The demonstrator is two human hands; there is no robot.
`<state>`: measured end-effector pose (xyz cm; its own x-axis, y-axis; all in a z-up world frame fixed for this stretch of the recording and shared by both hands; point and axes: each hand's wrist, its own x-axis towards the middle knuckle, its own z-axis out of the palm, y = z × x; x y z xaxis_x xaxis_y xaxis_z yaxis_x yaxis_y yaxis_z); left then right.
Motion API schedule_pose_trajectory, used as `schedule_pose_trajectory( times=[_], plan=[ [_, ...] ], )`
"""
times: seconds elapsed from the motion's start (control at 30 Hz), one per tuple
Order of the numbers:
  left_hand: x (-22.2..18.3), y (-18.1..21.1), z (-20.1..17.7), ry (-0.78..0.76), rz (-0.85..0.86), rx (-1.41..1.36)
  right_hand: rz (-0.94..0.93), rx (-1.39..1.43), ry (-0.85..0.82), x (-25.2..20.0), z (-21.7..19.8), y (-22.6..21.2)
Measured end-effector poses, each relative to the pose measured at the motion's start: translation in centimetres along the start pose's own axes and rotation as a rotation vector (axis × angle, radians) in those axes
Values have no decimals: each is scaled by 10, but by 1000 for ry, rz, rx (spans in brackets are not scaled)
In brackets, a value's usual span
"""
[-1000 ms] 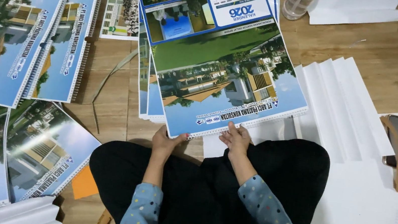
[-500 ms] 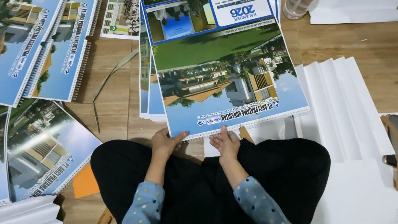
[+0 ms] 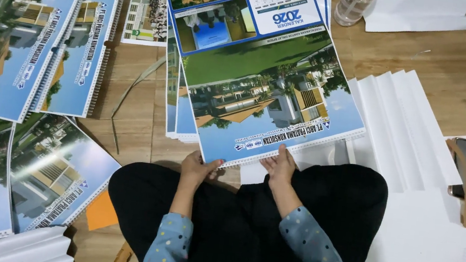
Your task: The person is organizing and stacking printed calendars and white paper inserts on the floor of a print shop.
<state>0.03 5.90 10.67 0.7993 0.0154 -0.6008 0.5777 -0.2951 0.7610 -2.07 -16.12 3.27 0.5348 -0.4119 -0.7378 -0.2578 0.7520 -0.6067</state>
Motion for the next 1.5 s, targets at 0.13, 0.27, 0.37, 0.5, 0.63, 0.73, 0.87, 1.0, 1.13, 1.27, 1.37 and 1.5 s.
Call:
schedule_pose_trajectory(
  times=[0.13, 0.27, 0.37, 0.5, 0.63, 0.73, 0.87, 1.0, 1.13, 1.27, 1.37, 1.5],
  plan=[
    [-10, 30, -5, -25, -150, -354, -86, -51, 40, 30, -13, -12],
    [44, 37, -7, -14, -178, -454, -136, -31, -32, 3, 3, -41],
    [109, 7, 0, -59, -132, -477, -178, -63, -93, -8, 4, -52],
    [59, 60, -2, -87, 204, -266, -345, -282, -166, -33, 0, -76],
    [-11, 84, -19, -106, 536, -187, -1073, -1180, -295, -49, -34, -83],
    [-42, 75, -39, -83, 531, -186, -445, -411, -334, -109, 11, -85],
    [-76, 53, -89, -18, 600, -245, -299, -214, -340, -131, 51, -55],
    [-80, 20, -150, 183, 486, -336, -150, -103, -525, -124, 105, -23],
    [-64, 18, -235, 598, 581, -255, -193, -85, -848, -125, 223, 16],
    [-47, 59, -330, 790, 729, -229, -174, -77, -1086, -149, 362, 38],
    [-19, 72, -398, 860, 590, -541, -171, -235, -1380, -156, 427, 41],
    [88, -10, -514, 910, 802, -667, -346, -577, -1288, -137, 418, 47]
  ],
)
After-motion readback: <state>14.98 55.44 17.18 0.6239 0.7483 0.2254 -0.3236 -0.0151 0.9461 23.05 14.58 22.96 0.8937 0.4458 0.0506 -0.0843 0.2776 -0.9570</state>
